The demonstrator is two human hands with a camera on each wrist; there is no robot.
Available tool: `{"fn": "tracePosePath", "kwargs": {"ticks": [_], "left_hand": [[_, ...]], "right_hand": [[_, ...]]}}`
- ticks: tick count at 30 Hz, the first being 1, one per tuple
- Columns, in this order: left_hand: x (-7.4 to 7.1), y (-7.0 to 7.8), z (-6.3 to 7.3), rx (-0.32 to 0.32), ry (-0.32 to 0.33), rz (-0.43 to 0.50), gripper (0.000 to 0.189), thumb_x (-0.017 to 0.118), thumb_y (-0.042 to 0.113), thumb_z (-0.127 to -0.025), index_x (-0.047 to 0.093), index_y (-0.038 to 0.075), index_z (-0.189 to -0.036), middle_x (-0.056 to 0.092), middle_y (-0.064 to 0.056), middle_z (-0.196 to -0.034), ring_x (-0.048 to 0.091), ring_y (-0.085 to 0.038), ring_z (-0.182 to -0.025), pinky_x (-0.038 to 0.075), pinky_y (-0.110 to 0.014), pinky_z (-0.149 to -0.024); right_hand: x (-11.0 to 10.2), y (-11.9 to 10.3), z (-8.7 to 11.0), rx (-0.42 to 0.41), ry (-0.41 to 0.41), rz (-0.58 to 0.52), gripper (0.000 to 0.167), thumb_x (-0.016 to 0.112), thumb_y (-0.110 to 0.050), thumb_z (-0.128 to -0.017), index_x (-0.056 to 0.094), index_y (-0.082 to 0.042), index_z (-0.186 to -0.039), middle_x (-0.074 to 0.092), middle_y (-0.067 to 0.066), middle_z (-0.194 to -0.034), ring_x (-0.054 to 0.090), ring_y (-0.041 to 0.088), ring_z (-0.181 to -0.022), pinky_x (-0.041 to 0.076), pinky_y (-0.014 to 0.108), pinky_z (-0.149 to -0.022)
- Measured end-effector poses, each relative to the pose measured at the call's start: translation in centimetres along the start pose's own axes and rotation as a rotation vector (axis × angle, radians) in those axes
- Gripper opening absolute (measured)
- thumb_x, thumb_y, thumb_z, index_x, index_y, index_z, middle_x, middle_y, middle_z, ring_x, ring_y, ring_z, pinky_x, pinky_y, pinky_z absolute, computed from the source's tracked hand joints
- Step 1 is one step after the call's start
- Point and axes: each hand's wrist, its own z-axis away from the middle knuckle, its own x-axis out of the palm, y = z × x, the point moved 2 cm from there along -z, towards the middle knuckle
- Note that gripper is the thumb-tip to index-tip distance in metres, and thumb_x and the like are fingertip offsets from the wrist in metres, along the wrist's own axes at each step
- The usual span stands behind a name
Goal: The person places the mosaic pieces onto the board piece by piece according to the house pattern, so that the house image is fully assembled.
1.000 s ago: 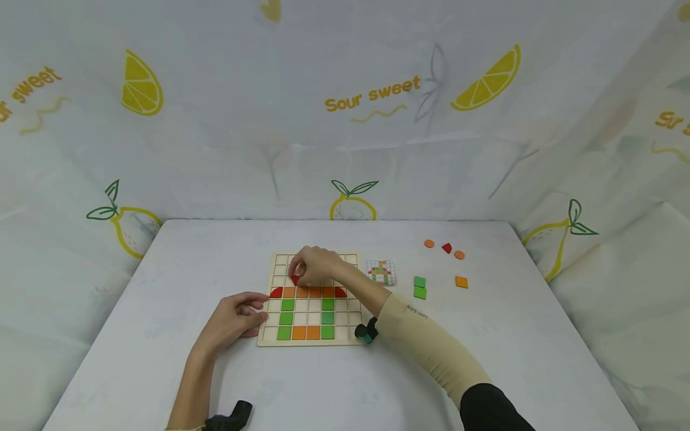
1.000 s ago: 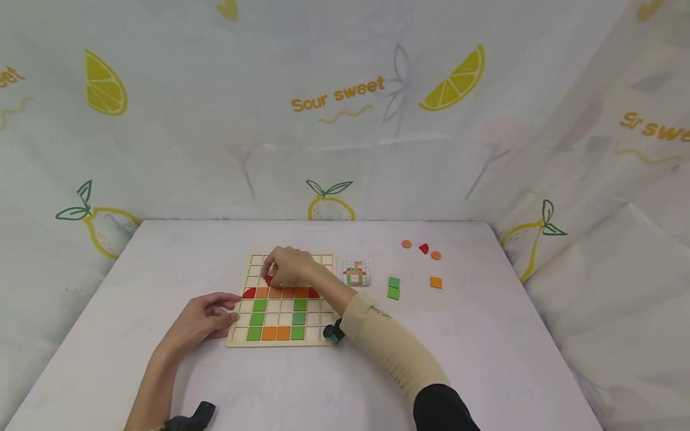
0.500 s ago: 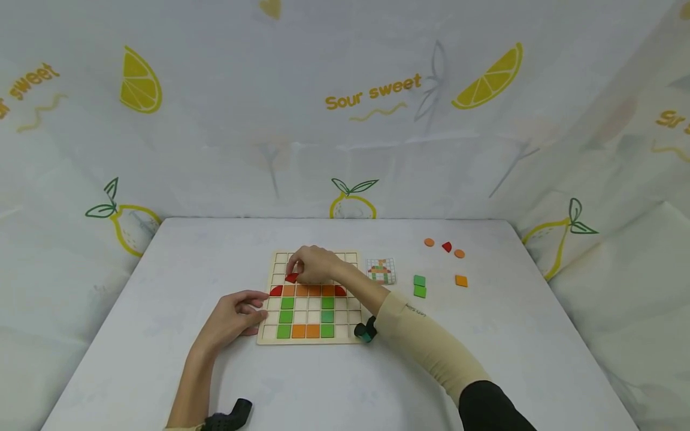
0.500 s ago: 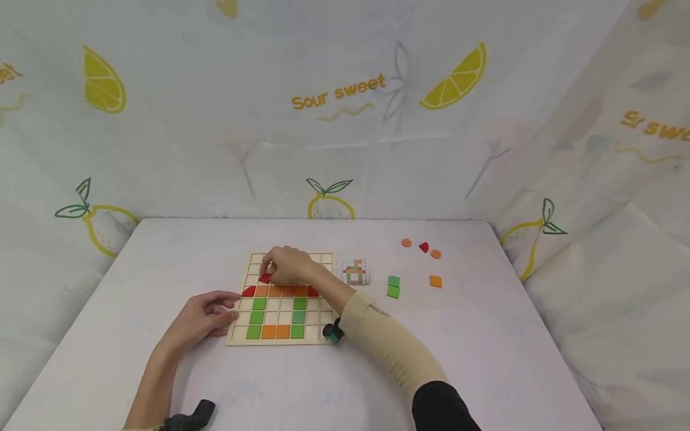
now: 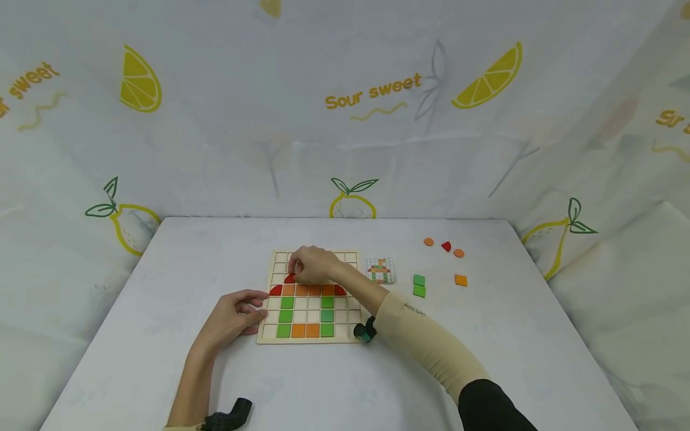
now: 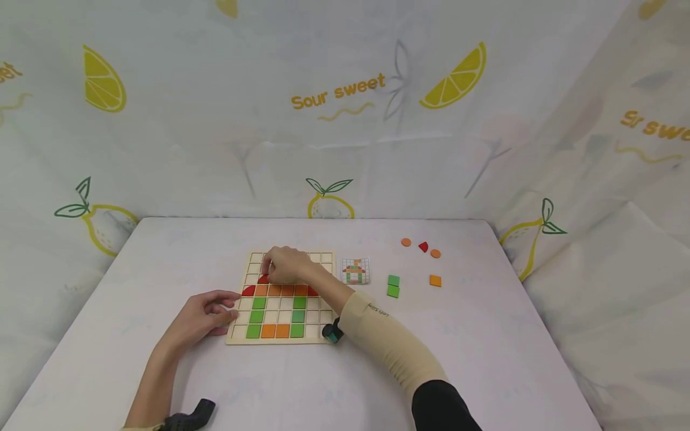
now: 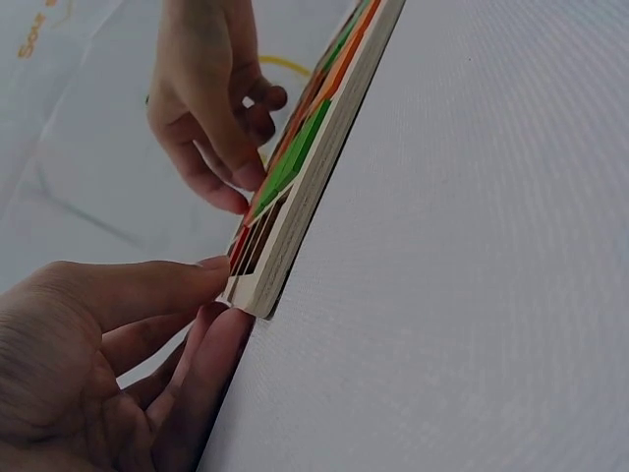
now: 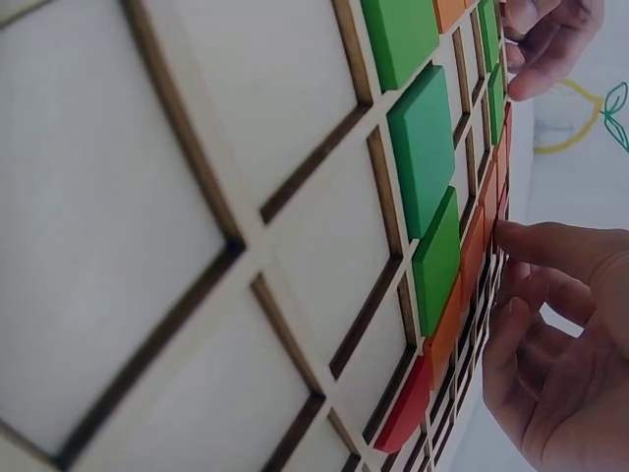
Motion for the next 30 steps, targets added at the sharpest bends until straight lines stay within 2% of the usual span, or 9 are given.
{"fn": "tracePosePath", "kwargs": {"ticks": [6,13,18,24,30], "left_hand": [[-0.1,0.0,0.0,0.005,0.004,-0.010,0.045,0.081,0.011,-0.095,0.069,0.002,-0.137,0.066,-0.014,-0.116,0.066,-0.019,-0.090,0.068,-0.029,-0.068],[0.0,0.0,0.0,-0.005,0.008,-0.014,0.044,0.081,0.012,-0.095,0.070,0.002,-0.137,0.066,-0.014,-0.116,0.066,-0.020,-0.089,0.068,-0.029,-0.068],[0.1,0.0,0.0,-0.014,0.012,-0.017,0.044,0.081,0.012,-0.095,0.070,0.003,-0.137,0.066,-0.014,-0.116,0.065,-0.020,-0.090,0.068,-0.029,-0.068],[0.2,0.1,0.0,-0.014,0.016,-0.018,0.044,0.081,0.012,-0.095,0.070,0.003,-0.137,0.066,-0.014,-0.116,0.065,-0.020,-0.090,0.068,-0.030,-0.068],[0.3,0.0,0.1,-0.020,0.022,-0.023,0.044,0.081,0.011,-0.095,0.070,0.003,-0.137,0.066,-0.014,-0.117,0.065,-0.020,-0.090,0.068,-0.029,-0.068]], "right_hand": [[-0.6,-0.2,0.5,0.001,0.006,-0.026,0.012,0.073,-0.018,-0.102,0.076,-0.013,-0.112,0.066,-0.004,-0.087,0.056,0.010,-0.075,0.045,0.023,-0.067],[-1.8,0.9,1.6,-0.041,0.015,-0.091,0.017,0.070,-0.021,-0.103,0.076,-0.011,-0.116,0.072,0.003,-0.098,0.056,0.010,-0.074,0.044,0.020,-0.066],[-3.1,1.8,3.1,-0.041,0.057,-0.150,0.023,0.071,-0.024,-0.103,0.075,-0.010,-0.120,0.072,0.006,-0.100,0.055,0.010,-0.068,0.044,0.020,-0.062],[-4.6,3.5,5.1,-0.045,0.124,-0.200,0.028,0.074,-0.024,-0.102,0.075,-0.006,-0.123,0.072,0.009,-0.101,0.056,0.013,-0.073,0.046,0.021,-0.065],[-6.3,5.7,7.9,-0.028,0.173,-0.225,0.031,0.074,-0.021,-0.103,0.073,-0.002,-0.127,0.070,0.012,-0.105,0.051,0.012,-0.061,0.046,0.023,-0.060]]}}
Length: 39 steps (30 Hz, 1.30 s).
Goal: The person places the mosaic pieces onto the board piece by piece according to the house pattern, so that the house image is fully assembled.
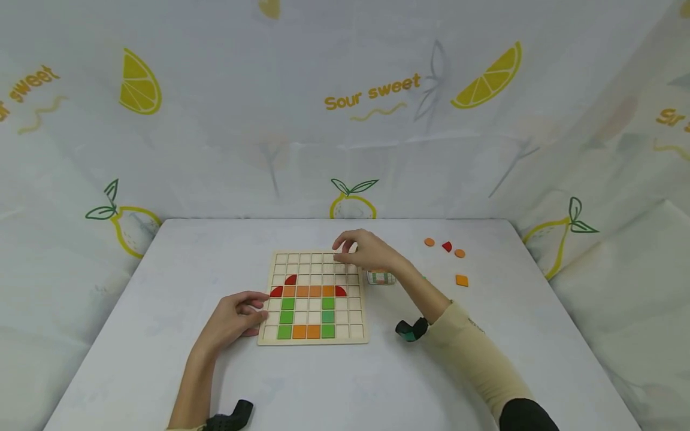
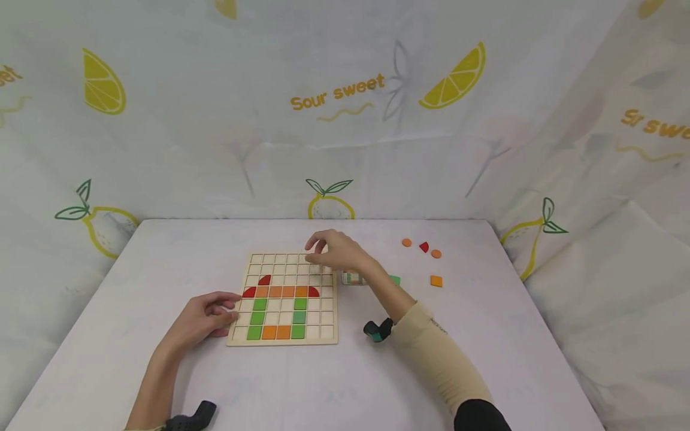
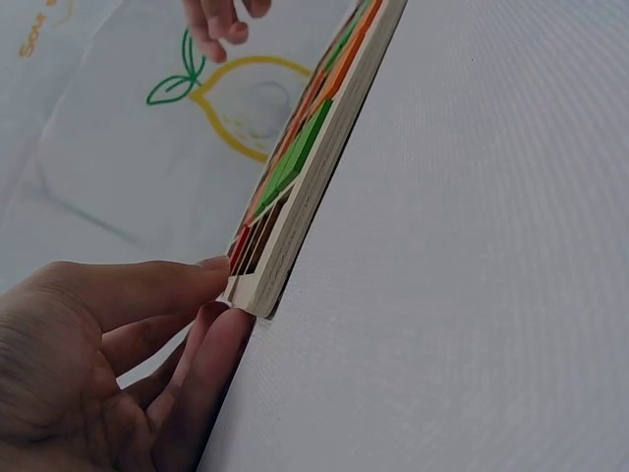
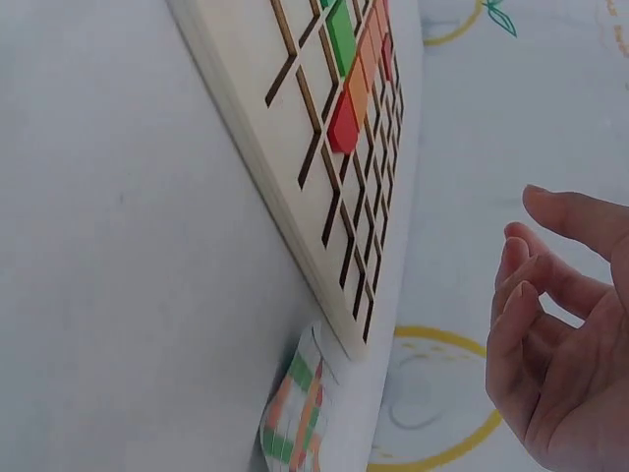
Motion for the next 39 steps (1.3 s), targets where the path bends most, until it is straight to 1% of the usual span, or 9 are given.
{"fn": "tracePosePath", "kwargs": {"ticks": [1,4,9,17,25,28,32,35,39], "left_hand": [[0.0,0.0,0.0,-0.002,0.001,0.000,0.044,0.081,0.011,-0.095,0.070,0.003,-0.137,0.066,-0.014,-0.117,0.065,-0.020,-0.090,0.068,-0.029,-0.068],[0.0,-0.1,0.1,-0.008,0.001,0.001,0.044,0.081,0.011,-0.095,0.070,0.003,-0.137,0.066,-0.014,-0.117,0.065,-0.020,-0.090,0.068,-0.029,-0.068],[-0.1,-0.1,0.0,-0.017,-0.004,0.008,0.044,0.081,0.011,-0.095,0.070,0.004,-0.137,0.066,-0.013,-0.118,0.064,-0.019,-0.091,0.067,-0.029,-0.068],[-0.1,-0.4,-0.1,-0.029,-0.009,0.019,0.045,0.082,0.011,-0.094,0.070,0.004,-0.137,0.066,-0.012,-0.118,0.064,-0.019,-0.091,0.068,-0.030,-0.068],[-0.1,-0.3,0.0,-0.012,-0.016,0.027,0.045,0.081,0.011,-0.094,0.070,0.004,-0.137,0.065,-0.013,-0.118,0.065,-0.019,-0.092,0.068,-0.030,-0.069],[0.0,-0.3,0.0,-0.007,-0.014,0.024,0.045,0.081,0.011,-0.095,0.070,0.004,-0.137,0.066,-0.013,-0.118,0.065,-0.018,-0.092,0.068,-0.030,-0.069],[0.0,-0.2,0.0,-0.011,-0.013,0.025,0.044,0.081,0.011,-0.094,0.070,0.004,-0.137,0.065,-0.012,-0.118,0.065,-0.018,-0.092,0.068,-0.030,-0.069],[0.0,-0.2,0.0,-0.015,-0.014,0.030,0.045,0.081,0.011,-0.094,0.071,0.004,-0.137,0.065,-0.012,-0.118,0.065,-0.018,-0.092,0.068,-0.030,-0.069],[-0.1,-0.2,0.0,-0.015,-0.019,0.031,0.045,0.081,0.011,-0.094,0.070,0.004,-0.137,0.065,-0.012,-0.119,0.065,-0.018,-0.092,0.068,-0.031,-0.070]], "right_hand": [[-0.4,0.3,0.4,0.002,0.009,-0.001,0.032,0.074,-0.021,-0.103,0.072,-0.001,-0.128,0.070,0.013,-0.105,0.049,0.012,-0.058,0.045,0.023,-0.059],[-1.8,1.0,1.7,0.019,0.035,0.005,0.032,0.074,-0.021,-0.103,0.072,-0.001,-0.128,0.070,0.015,-0.105,0.048,0.012,-0.057,0.046,0.024,-0.059],[-3.7,2.6,3.9,0.091,0.077,0.005,0.034,0.075,-0.024,-0.103,0.071,-0.002,-0.129,0.068,0.016,-0.110,0.054,0.015,-0.063,0.050,0.026,-0.060],[-5.5,5.5,7.2,0.198,0.102,-0.016,0.040,0.074,-0.024,-0.103,0.068,0.001,-0.132,0.067,0.020,-0.114,0.063,0.033,-0.072,0.054,0.028,-0.060],[-6.5,8.5,10.5,0.265,0.102,-0.051,0.037,0.073,-0.025,-0.104,0.069,0.000,-0.132,0.068,0.021,-0.119,0.064,0.026,-0.077,0.058,0.031,-0.064],[-6.7,9.5,11.5,0.280,0.082,-0.054,0.034,0.072,-0.022,-0.104,0.071,-0.001,-0.131,0.068,0.020,-0.116,0.064,0.024,-0.075,0.058,0.032,-0.064],[-6.7,10.4,12.5,0.301,0.020,-0.047,0.030,0.071,-0.016,-0.103,0.072,-0.002,-0.129,0.069,0.017,-0.111,0.061,0.021,-0.073,0.055,0.030,-0.063],[-6.5,11.1,12.9,0.289,-0.018,-0.036,0.030,0.071,-0.011,-0.099,0.073,0.000,-0.127,0.070,0.016,-0.110,0.058,0.017,-0.074,0.052,0.027,-0.062],[-6.4,11.7,13.2,0.248,-0.025,-0.033,0.028,0.074,-0.007,-0.096,0.075,0.002,-0.122,0.071,0.017,-0.107,0.056,0.014,-0.075,0.048,0.023,-0.061]]}}
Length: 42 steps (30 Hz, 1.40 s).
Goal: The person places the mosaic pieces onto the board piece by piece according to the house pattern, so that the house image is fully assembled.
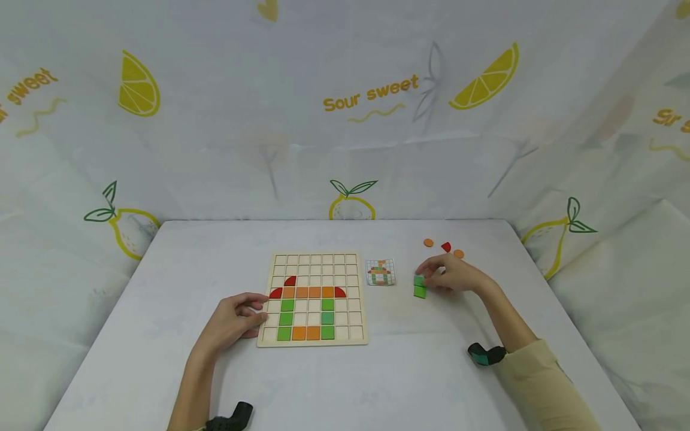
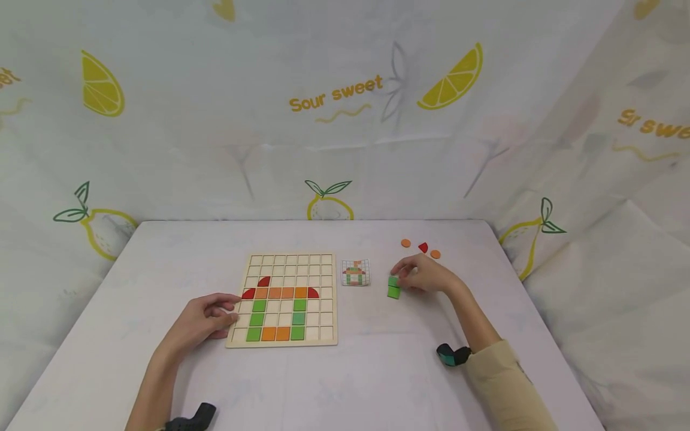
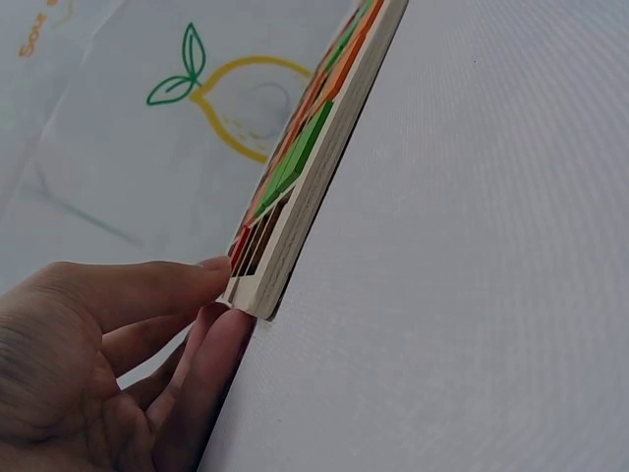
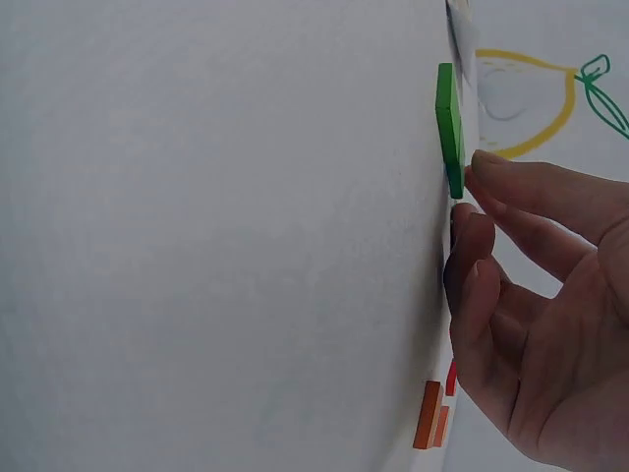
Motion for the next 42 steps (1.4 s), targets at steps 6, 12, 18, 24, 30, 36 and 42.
{"fn": "tracePosePath", "kwargs": {"ticks": [6,12,18,24,30,36,42], "left_hand": [[0.01,0.04,0.08,-0.001,-0.003,-0.001,0.046,0.082,0.012,-0.094,0.070,0.004,-0.138,0.066,-0.013,-0.120,0.065,-0.018,-0.092,0.068,-0.030,-0.070],[0.04,-0.10,0.00,0.012,-0.003,-0.001,0.046,0.082,0.012,-0.094,0.070,0.004,-0.138,0.066,-0.014,-0.120,0.066,-0.018,-0.092,0.068,-0.031,-0.069],[0.04,-0.21,0.00,0.009,-0.002,-0.004,0.046,0.082,0.012,-0.094,0.070,0.004,-0.138,0.066,-0.013,-0.119,0.065,-0.018,-0.091,0.068,-0.031,-0.069],[-0.07,-0.09,0.11,-0.003,-0.002,0.000,0.046,0.082,0.012,-0.094,0.070,0.004,-0.138,0.066,-0.014,-0.121,0.066,-0.018,-0.093,0.068,-0.030,-0.070],[-0.08,0.00,0.11,-0.005,-0.003,-0.005,0.046,0.082,0.012,-0.094,0.070,0.005,-0.138,0.066,-0.014,-0.122,0.066,-0.018,-0.094,0.068,-0.030,-0.070],[-0.04,-0.01,0.02,-0.002,-0.003,-0.008,0.046,0.082,0.012,-0.094,0.070,0.005,-0.138,0.065,-0.013,-0.121,0.066,-0.018,-0.093,0.068,-0.030,-0.070],[0.00,0.01,0.00,-0.004,0.000,-0.017,0.046,0.082,0.013,-0.094,0.071,0.005,-0.138,0.066,-0.013,-0.120,0.066,-0.018,-0.092,0.068,-0.029,-0.069]], "right_hand": [[0.27,0.48,0.00,-0.022,-0.001,-0.029,0.029,0.076,-0.003,-0.093,0.074,0.005,-0.120,0.068,0.020,-0.108,0.055,0.015,-0.079,0.048,0.021,-0.063],[0.35,0.57,-0.04,-0.009,0.013,-0.011,0.028,0.077,-0.001,-0.091,0.076,0.003,-0.119,0.068,0.017,-0.107,0.054,0.015,-0.080,0.047,0.021,-0.064],[0.66,0.48,-0.20,-0.017,0.034,0.000,0.032,0.084,-0.004,-0.087,0.077,0.001,-0.117,0.066,0.015,-0.103,0.055,0.020,-0.091,0.047,0.022,-0.067],[0.94,0.44,-0.58,0.010,0.042,0.019,0.034,0.088,-0.010,-0.086,0.076,-0.001,-0.116,0.064,0.014,-0.101,0.054,0.022,-0.093,0.044,0.024,-0.068],[1.00,0.54,-0.76,0.065,0.045,0.034,0.031,0.089,-0.012,-0.086,0.075,-0.002,-0.112,0.067,0.012,-0.101,0.054,0.021,-0.092,0.045,0.024,-0.069],[0.88,0.49,-0.84,0.067,0.043,0.038,0.029,0.089,-0.012,-0.087,0.076,0.000,-0.110,0.070,0.013,-0.101,0.056,0.021,-0.091,0.046,0.023,-0.069],[0.56,0.54,-0.76,0.059,0.037,0.037,0.032,0.090,-0.014,-0.087,0.074,0.001,-0.111,0.069,0.013,-0.101,0.055,0.021,-0.089,0.046,0.023,-0.068]]}}
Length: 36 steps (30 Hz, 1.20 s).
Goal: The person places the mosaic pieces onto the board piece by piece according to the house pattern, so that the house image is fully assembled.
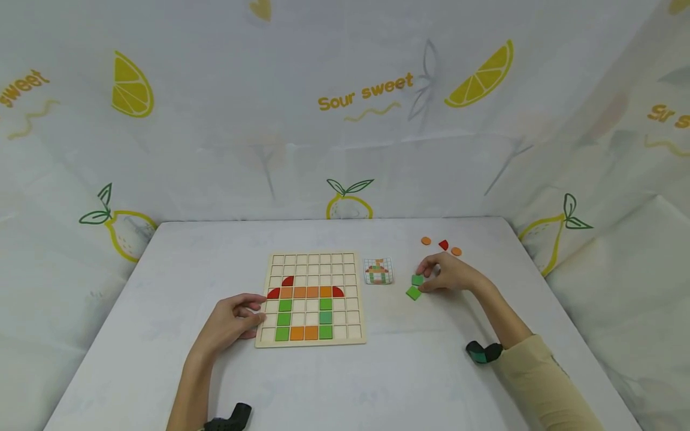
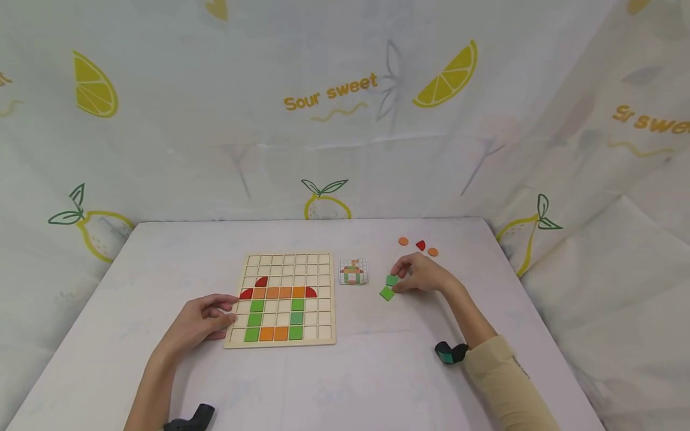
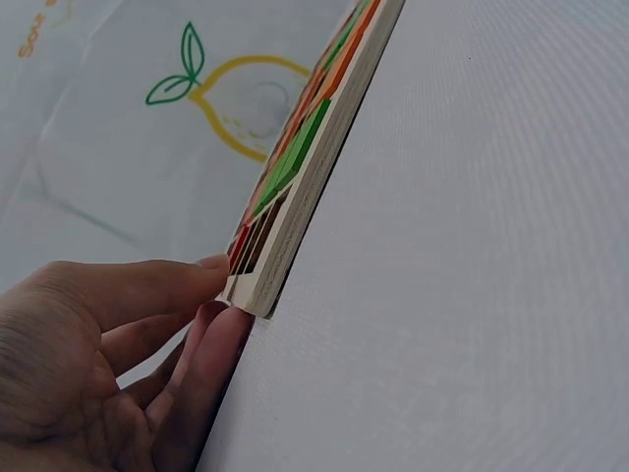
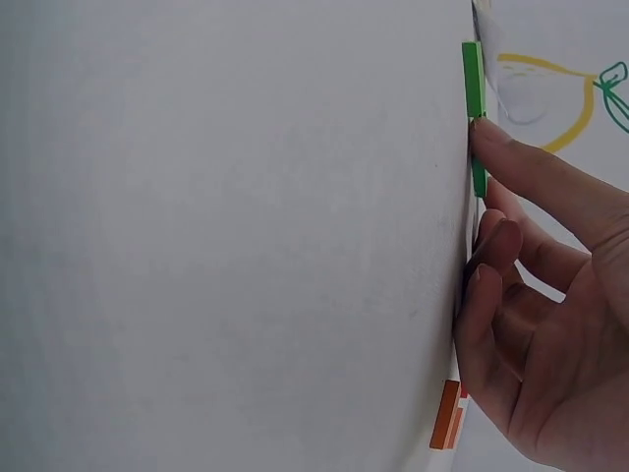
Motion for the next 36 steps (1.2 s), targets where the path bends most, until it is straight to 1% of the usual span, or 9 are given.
{"fn": "tracePosePath", "kwargs": {"ticks": [9,15,22,27,31,36], "left_hand": [[0.0,0.1,0.0,-0.002,0.003,-0.003,0.045,0.082,0.012,-0.094,0.071,0.005,-0.137,0.066,-0.013,-0.120,0.065,-0.018,-0.092,0.067,-0.029,-0.069],[0.0,0.3,0.1,-0.005,0.006,0.004,0.045,0.081,0.011,-0.094,0.070,0.004,-0.137,0.066,-0.013,-0.118,0.064,-0.017,-0.092,0.067,-0.028,-0.068],[0.0,0.2,0.1,-0.009,0.008,0.000,0.044,0.081,0.011,-0.094,0.070,0.004,-0.137,0.066,-0.012,-0.118,0.064,-0.018,-0.092,0.067,-0.028,-0.068],[0.0,0.2,0.1,-0.009,0.007,0.003,0.045,0.082,0.011,-0.094,0.070,0.004,-0.137,0.066,-0.013,-0.118,0.065,-0.018,-0.093,0.067,-0.028,-0.068],[0.1,0.2,0.1,-0.009,0.008,0.000,0.045,0.082,0.011,-0.094,0.070,0.003,-0.137,0.066,-0.013,-0.119,0.065,-0.018,-0.092,0.067,-0.028,-0.068],[0.0,0.3,0.1,-0.008,0.010,-0.005,0.045,0.081,0.011,-0.094,0.070,0.003,-0.137,0.066,-0.013,-0.118,0.065,-0.018,-0.092,0.067,-0.027,-0.068]], "right_hand": [[-0.1,0.4,-0.1,0.022,-0.010,0.010,0.028,0.090,-0.015,-0.087,0.075,-0.002,-0.106,0.066,0.010,-0.096,0.054,0.020,-0.083,0.045,0.023,-0.066],[-0.1,0.7,-0.1,0.010,-0.005,0.008,0.027,0.090,-0.016,-0.087,0.076,-0.002,-0.105,0.066,0.008,-0.094,0.055,0.019,-0.077,0.046,0.022,-0.064],[-0.1,0.7,0.0,-0.014,-0.017,-0.001,0.027,0.090,-0.017,-0.087,0.077,-0.002,-0.105,0.068,0.007,-0.092,0.057,0.018,-0.076,0.048,0.021,-0.065],[-0.4,0.4,0.1,-0.047,-0.007,-0.033,0.029,0.090,-0.017,-0.086,0.077,0.000,-0.106,0.069,0.009,-0.095,0.058,0.018,-0.077,0.049,0.022,-0.066],[-0.5,0.0,-0.2,-0.051,0.009,-0.036,0.030,0.090,-0.018,-0.086,0.077,-0.003,-0.107,0.069,0.008,-0.096,0.059,0.016,-0.074,0.049,0.022,-0.066],[-0.4,-1.7,-0.8,-0.108,0.021,-0.022,0.026,0.088,-0.018,-0.087,0.078,-0.004,-0.106,0.068,0.006,-0.095,0.057,0.013,-0.066,0.050,0.022,-0.063]]}}
